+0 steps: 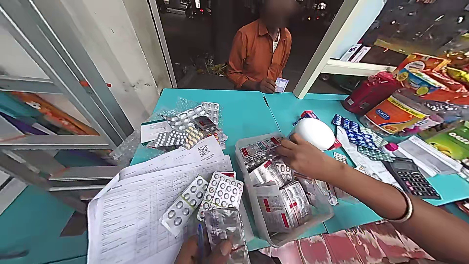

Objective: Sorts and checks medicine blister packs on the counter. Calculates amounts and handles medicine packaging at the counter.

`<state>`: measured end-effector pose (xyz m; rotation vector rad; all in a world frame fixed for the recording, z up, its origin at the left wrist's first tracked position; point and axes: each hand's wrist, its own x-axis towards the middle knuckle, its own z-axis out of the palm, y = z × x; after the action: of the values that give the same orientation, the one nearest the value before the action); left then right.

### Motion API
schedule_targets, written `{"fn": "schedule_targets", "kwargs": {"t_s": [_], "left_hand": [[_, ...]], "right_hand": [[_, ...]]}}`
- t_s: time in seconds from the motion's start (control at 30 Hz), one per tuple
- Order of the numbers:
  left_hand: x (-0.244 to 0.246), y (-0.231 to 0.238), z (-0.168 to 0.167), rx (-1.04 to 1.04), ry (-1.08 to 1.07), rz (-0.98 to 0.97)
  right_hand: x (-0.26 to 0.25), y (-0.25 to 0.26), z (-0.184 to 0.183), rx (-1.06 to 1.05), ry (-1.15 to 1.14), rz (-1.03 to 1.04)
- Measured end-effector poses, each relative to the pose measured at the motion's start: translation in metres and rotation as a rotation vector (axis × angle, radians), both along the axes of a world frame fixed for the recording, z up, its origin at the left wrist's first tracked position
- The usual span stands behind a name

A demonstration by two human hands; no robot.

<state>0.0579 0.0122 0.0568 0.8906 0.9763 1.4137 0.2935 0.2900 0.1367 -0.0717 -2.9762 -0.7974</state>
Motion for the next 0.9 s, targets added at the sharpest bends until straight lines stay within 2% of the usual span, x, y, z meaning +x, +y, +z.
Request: {"fn": "schedule_targets", "kwargs": {"t_s": [0.13,0.37,0.43,0.53,0.6,0.63,0.67,0.7,0.73,0.77,0.8,0.83,0.87,0.9], "left_hand": [[-0.008,0.007,0.018,-0.019,0.128,-0.034],[-0.013,0.047,0.048,-0.074,0.154,-0.122],[-0.017,0.071,0.062,-0.140,0.210,-0.109],[-0.028,0.112,0.083,-0.162,0.264,-0.089],[-0.029,0.136,0.091,-0.174,0.263,-0.163],[-0.024,0.148,0.092,-0.171,0.320,-0.217],[-0.017,0.158,0.091,-0.155,0.467,-0.248],[-0.009,0.169,0.092,-0.126,0.704,-0.237],[-0.005,0.179,0.094,-0.102,0.961,-0.200],[-0.001,0.187,0.100,-0.076,1.118,-0.152],[0.002,0.191,0.104,-0.010,1.162,-0.082],[0.007,0.191,0.111,0.073,1.140,-0.018],[0.014,0.187,0.116,0.159,1.022,0.000],[0.026,0.181,0.119,0.179,0.746,-0.113]], "right_hand": [[-0.001,0.014,0.014,-0.011,0.083,0.023],[-0.006,0.018,0.060,-0.095,0.121,0.007],[-0.006,0.012,0.082,-0.035,0.143,0.050],[0.005,-0.014,0.121,0.175,0.188,0.124],[0.022,-0.030,0.139,0.306,0.244,0.186],[0.031,-0.035,0.144,0.358,0.279,0.223],[0.041,-0.038,0.146,0.394,0.317,0.260],[0.050,-0.039,0.146,0.410,0.355,0.298],[0.058,-0.040,0.143,0.418,0.392,0.333],[0.065,-0.042,0.139,0.422,0.428,0.355],[0.071,-0.044,0.133,0.420,0.469,0.360],[0.076,-0.046,0.126,0.412,0.520,0.364],[0.078,-0.048,0.119,0.394,0.585,0.377],[0.080,-0.050,0.110,0.362,0.651,0.391]]}}
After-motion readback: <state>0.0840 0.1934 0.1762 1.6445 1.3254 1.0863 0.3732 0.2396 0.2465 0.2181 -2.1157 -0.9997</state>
